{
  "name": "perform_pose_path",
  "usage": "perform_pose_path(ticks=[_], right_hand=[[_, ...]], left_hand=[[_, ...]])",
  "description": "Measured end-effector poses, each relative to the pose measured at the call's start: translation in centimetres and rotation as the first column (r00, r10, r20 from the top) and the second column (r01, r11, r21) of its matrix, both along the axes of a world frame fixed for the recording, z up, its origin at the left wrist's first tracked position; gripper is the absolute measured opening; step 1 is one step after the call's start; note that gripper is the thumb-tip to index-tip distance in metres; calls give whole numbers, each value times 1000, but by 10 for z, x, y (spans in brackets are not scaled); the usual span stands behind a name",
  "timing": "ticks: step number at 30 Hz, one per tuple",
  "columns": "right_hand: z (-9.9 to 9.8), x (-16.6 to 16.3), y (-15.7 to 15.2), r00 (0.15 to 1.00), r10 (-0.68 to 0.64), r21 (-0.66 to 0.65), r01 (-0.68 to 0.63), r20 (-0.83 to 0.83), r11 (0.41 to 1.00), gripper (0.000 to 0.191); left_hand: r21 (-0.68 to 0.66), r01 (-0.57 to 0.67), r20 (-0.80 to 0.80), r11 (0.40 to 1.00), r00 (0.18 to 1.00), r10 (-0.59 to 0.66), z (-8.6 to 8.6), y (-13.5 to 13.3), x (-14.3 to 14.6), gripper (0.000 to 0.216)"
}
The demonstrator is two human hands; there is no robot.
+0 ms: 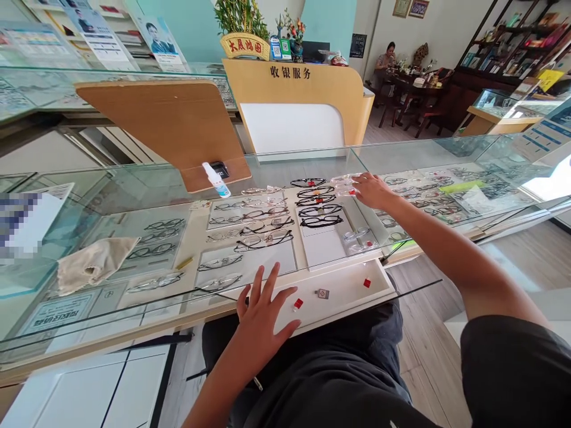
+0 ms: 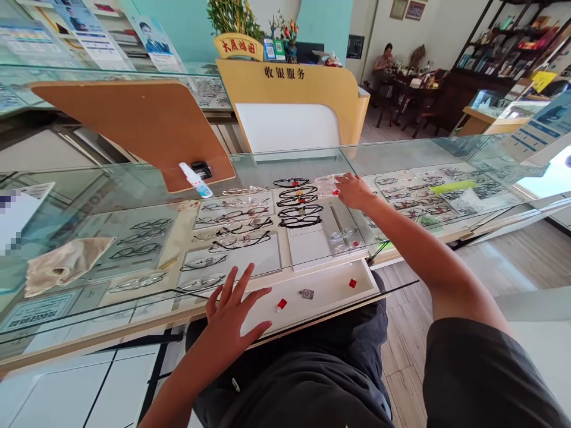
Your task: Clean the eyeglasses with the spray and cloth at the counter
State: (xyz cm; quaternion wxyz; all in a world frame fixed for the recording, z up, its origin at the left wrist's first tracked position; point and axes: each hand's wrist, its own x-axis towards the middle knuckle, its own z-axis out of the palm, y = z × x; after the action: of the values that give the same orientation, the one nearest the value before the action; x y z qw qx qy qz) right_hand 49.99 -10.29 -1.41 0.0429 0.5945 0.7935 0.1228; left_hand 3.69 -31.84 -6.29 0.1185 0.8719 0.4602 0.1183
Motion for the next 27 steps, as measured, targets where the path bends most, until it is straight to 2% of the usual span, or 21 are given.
perform_pose_path(ticks=[11, 14, 18, 21, 23, 25, 27], right_hand=[[-10, -1, 21, 1000, -10, 39, 10, -22, 999, 34], [-10, -4, 18, 999, -28, 55, 30, -22, 998, 42], [-3, -9, 0, 997, -56, 90, 61, -56, 994, 32], [12, -10, -24, 993, -59, 142, 73, -101, 987, 39], [29, -12, -48, 988, -13, 167, 39, -155, 985, 43], [52, -17, -77, 942, 138, 168, -89, -306, 982, 42], [79, -29, -112, 849, 285, 58, -290, -445, 955, 40]], left_hand=[[-14, -1, -13, 1000, 1000, 1, 1, 1, 1, 41], [-12, -1, -13, 1000, 1000, 1, 1, 0, 1, 41], [-11, 1, -16, 1000, 1000, -1, 2, 0, 2, 41], [-20, 15, -16, 1000, 1000, -15, 2, 0, 1, 42], [-22, 20, -8, 1000, 1000, -20, 1, -1, 1, 44], [-11, 10, 8, 1000, 1000, -10, -1, -2, 0, 51], [11, -5, 29, 1000, 1000, 5, -4, -3, -1, 61]])
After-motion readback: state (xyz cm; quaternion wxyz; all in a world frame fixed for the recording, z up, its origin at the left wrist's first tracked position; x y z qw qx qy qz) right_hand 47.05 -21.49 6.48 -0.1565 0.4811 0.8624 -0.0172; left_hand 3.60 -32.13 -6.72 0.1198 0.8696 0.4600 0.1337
